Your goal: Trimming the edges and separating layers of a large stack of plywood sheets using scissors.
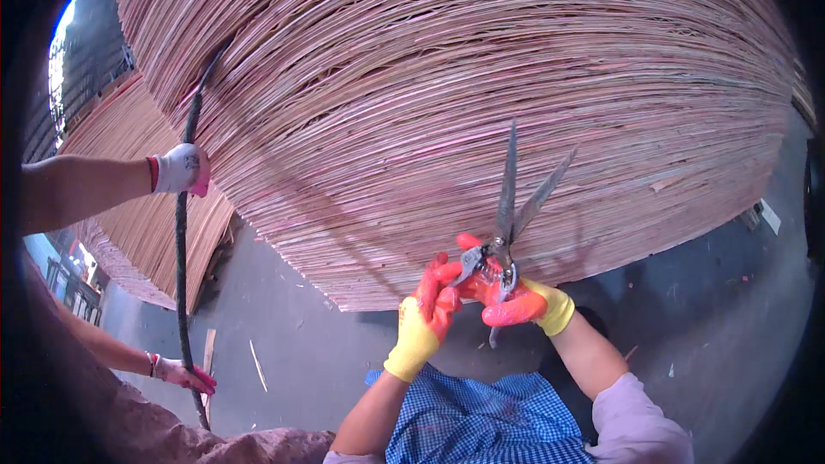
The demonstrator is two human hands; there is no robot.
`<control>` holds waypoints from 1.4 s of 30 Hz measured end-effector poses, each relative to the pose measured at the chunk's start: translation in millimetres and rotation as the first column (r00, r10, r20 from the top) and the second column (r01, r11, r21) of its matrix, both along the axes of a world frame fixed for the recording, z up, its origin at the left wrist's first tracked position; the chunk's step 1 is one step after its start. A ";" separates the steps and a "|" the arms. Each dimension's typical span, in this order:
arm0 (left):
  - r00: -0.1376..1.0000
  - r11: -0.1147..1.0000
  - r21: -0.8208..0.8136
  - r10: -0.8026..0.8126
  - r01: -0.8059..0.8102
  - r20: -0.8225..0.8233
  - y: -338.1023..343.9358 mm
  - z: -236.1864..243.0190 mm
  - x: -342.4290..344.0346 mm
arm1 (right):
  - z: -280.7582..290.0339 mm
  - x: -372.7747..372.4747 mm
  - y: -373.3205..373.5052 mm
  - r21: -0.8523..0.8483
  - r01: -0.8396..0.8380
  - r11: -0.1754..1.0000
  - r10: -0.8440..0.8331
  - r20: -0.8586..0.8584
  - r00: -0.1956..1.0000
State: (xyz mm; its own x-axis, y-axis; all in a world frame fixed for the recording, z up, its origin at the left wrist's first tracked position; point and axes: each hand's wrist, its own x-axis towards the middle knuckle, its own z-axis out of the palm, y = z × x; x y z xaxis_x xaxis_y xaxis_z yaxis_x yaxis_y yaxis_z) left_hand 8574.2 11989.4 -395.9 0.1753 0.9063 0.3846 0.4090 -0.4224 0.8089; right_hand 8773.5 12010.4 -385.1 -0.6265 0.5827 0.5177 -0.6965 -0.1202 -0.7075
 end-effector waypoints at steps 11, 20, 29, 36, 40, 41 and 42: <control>0.727 0.692 -0.482 -0.089 0.537 0.681 -18.2 -64.7 14.7 | -46.6 -2.7 -31.3 -0.004 0.380 0.925 -0.368 0.239 0.898; 0.653 0.579 -0.539 0.015 0.612 0.757 -41.2 -49.0 -3.3 | -67.2 -25.0 -26.7 -0.207 0.612 0.764 -0.581 0.195 0.791; 0.785 0.824 -0.370 -0.137 0.429 0.604 -57.9 -48.0 23.9 | -60.6 -14.7 -1.4 0.651 0.752 0.101 -0.957 0.272 -0.106; 0.953 0.992 -0.117 0.085 -0.053 0.291 -58.3 -55.4 13.1 | -50.0 -43.5 -38.5 0.652 0.693 0.306 -0.903 0.431 -0.007; 0.701 0.935 -0.302 0.089 0.186 0.707 -65.5 -53.3 21.9 | -36.0 -57.6 -45.0 0.732 0.634 0.250 -0.934 0.354 -0.041; 0.681 0.954 -0.275 0.124 0.117 0.721 -59.7 -62.0 22.5 | -32.7 -58.8 -46.0 0.639 0.683 0.355 -0.899 0.434 0.062; 0.663 0.968 -0.250 0.167 0.031 0.730 -53.9 -76.8 20.9 | -32.6 -60.8 -48.9 0.643 0.679 0.354 -0.900 0.431 0.062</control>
State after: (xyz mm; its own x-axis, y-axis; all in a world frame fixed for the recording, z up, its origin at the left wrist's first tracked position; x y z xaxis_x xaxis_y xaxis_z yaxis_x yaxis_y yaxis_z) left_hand 8595.1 11935.5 -472.8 -0.1432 0.9788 0.1462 -0.3477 -0.1880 0.9186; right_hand 8712.8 11961.5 -417.7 -0.0219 0.9013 0.4326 0.3928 0.4056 -0.8253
